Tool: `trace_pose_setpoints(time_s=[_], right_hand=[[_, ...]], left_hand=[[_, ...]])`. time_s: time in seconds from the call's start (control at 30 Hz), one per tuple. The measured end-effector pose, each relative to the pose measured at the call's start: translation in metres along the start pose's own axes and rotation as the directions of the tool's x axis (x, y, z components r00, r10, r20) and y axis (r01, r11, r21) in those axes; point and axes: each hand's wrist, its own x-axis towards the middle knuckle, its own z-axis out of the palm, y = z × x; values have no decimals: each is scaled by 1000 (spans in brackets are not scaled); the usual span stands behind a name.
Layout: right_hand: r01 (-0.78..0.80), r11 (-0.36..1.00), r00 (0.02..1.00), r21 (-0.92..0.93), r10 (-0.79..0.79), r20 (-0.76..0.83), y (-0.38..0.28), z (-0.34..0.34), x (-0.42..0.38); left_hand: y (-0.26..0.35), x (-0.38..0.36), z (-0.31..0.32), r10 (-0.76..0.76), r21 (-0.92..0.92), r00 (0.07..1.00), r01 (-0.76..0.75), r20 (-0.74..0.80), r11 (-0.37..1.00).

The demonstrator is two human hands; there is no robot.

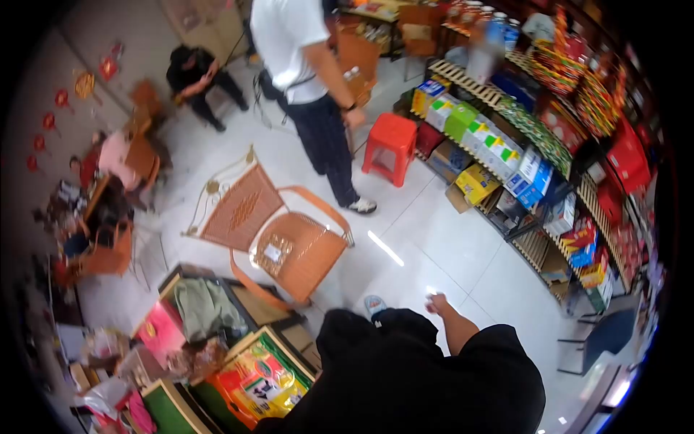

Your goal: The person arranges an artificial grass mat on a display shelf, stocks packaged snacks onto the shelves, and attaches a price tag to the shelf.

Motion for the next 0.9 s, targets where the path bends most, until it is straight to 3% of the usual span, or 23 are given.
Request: trace_pose_setpoints(time_s=[0.03,0.07,0.1,0.13,0.17,0.2,0.23,0.27,0.3,0.33,0.4,0.43,0.5,0.53,0.6,0.63,0.7,0.73,0.77,0.83,0.87,0.9], right_hand=[[169,745,978,-645,-208,16,37,-2,-31],[-157,763,987,-627,137,-80,75,26,-47],[-368,910,929,-192,370,-27,62,29,-79],[-501,648,804,573,594,31,50,35,-111],[-418,251,637,873,767,84,41,42,-142],[-490,627,783,605,622,-10,56,61,-148],[-436,900,894,9,435,-109,78,84,-151],[-299,849,952,-435,234,-197,101,108,-155],[-369,724,922,-583,205,-329,85,121,-164],[-335,692,936,-639,170,-308,71,113,-183],[-306,930,866,-202,184,-465,36,101,-190],[-221,974,834,51,215,-507,18,88,-174],[-494,837,663,236,538,-521,0,68,-138],[-391,831,690,396,549,-472,-9,61,-128],[-186,696,736,694,566,-371,-28,47,-107],[-126,686,797,716,500,-339,-43,44,-95],[-157,692,901,704,392,-185,-77,46,-65],[-196,702,938,684,339,-79,-93,48,-54],[-242,657,969,714,207,138,-94,54,-33],[-282,705,952,651,122,281,-128,71,-25],[-233,802,951,550,70,302,-144,75,-31],[-233,794,922,561,-2,386,-152,82,-33]], left_hand=[[4,-5,-2,0,39,1000,-1,16,999],[12,-9,-6,15,72,999,-17,30,997],[24,-6,-12,43,101,998,-48,44,994],[34,-4,-18,72,93,995,-78,66,993],[42,-1,-27,112,42,986,-118,122,992],[55,8,-40,205,-80,942,-190,267,978],[65,20,-56,351,-346,682,-151,641,926],[81,2,-35,246,-89,969,-243,24,966],[105,1,-31,336,-69,938,-331,89,941],[109,0,-40,415,-59,900,-411,135,910],[130,-47,-12,503,-178,855,-518,-126,836],[132,-95,7,541,-200,804,-588,-246,784],[105,-107,3,532,-243,817,-575,-225,781],[80,-121,10,567,-268,779,-625,-266,733],[26,-128,3,581,-99,798,-598,-162,795],[-19,-118,-5,552,-180,824,-567,-127,804],[-90,-108,-12,464,-264,882,-469,-84,843],[-115,-112,-11,366,-252,924,-382,-110,889],[-143,-122,-7,267,-227,954,-293,-136,929],[-199,-142,4,83,-181,979,-117,-185,977],[-222,-155,12,29,-173,978,-65,-207,983],[-246,-166,21,-18,-172,975,-21,-223,985]])
